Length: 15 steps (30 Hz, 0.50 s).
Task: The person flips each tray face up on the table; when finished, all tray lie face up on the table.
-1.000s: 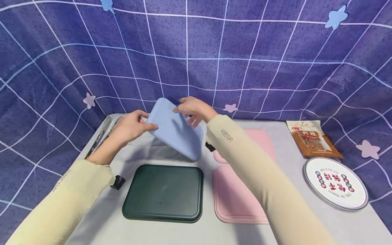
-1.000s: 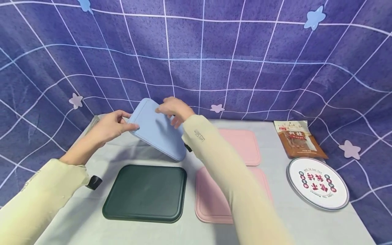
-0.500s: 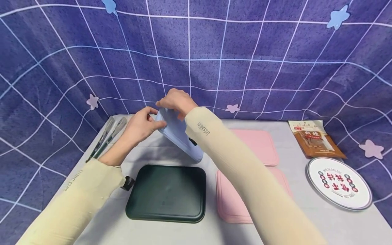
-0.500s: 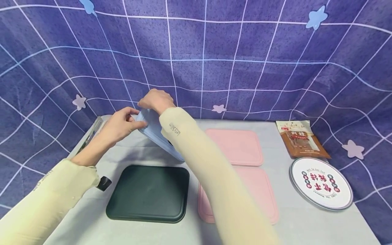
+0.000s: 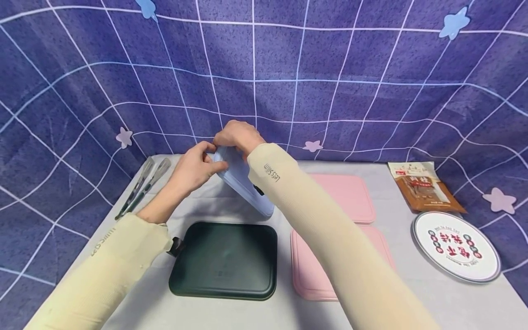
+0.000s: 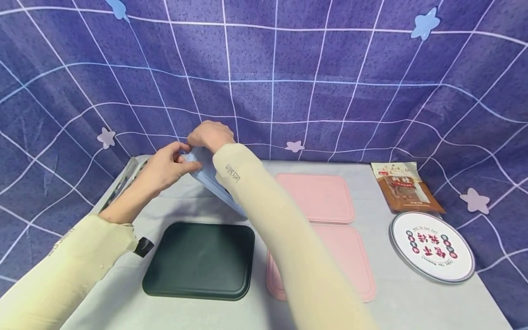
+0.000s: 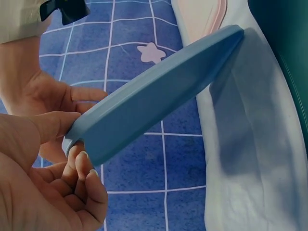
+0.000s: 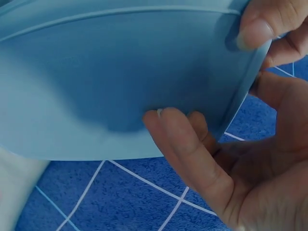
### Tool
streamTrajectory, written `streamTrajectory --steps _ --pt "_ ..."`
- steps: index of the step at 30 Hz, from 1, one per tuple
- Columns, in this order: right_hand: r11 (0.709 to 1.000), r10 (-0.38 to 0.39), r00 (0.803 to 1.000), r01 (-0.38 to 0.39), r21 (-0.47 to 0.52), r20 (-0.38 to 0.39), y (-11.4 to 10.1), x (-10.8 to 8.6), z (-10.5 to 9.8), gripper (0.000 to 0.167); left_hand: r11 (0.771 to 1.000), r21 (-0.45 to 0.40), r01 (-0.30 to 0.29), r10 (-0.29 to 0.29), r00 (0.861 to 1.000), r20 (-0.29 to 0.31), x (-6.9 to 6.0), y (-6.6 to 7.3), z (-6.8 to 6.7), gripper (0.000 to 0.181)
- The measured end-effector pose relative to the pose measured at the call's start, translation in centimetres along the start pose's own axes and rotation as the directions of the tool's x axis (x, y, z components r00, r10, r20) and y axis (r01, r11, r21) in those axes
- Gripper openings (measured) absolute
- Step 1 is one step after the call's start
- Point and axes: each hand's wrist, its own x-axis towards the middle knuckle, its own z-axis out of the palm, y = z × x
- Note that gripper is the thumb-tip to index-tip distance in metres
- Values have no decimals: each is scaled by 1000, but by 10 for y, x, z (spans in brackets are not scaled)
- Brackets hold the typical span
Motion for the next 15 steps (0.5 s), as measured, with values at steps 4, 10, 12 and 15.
streamTrajectory --steps 4,10,12,15 --pt "1000 8 1000 -8 1 -25 1 -1 0 39 1000 3 -10 10 1000 -1 -1 3 1 50" --pt "1000 6 999 -6 18 -33 5 -4 -3 34 998 -60 -19 23 997 70 -2 9 1 56" --pt "999 -9 1000 9 41 -13 8 -5 -6 34 992 -128 -13 31 990 137 -1 8 -1 61" --pt "997 -25 999 23 68 27 12 -7 -12 36 974 -226 22 48 953 300 1 3 -2 79"
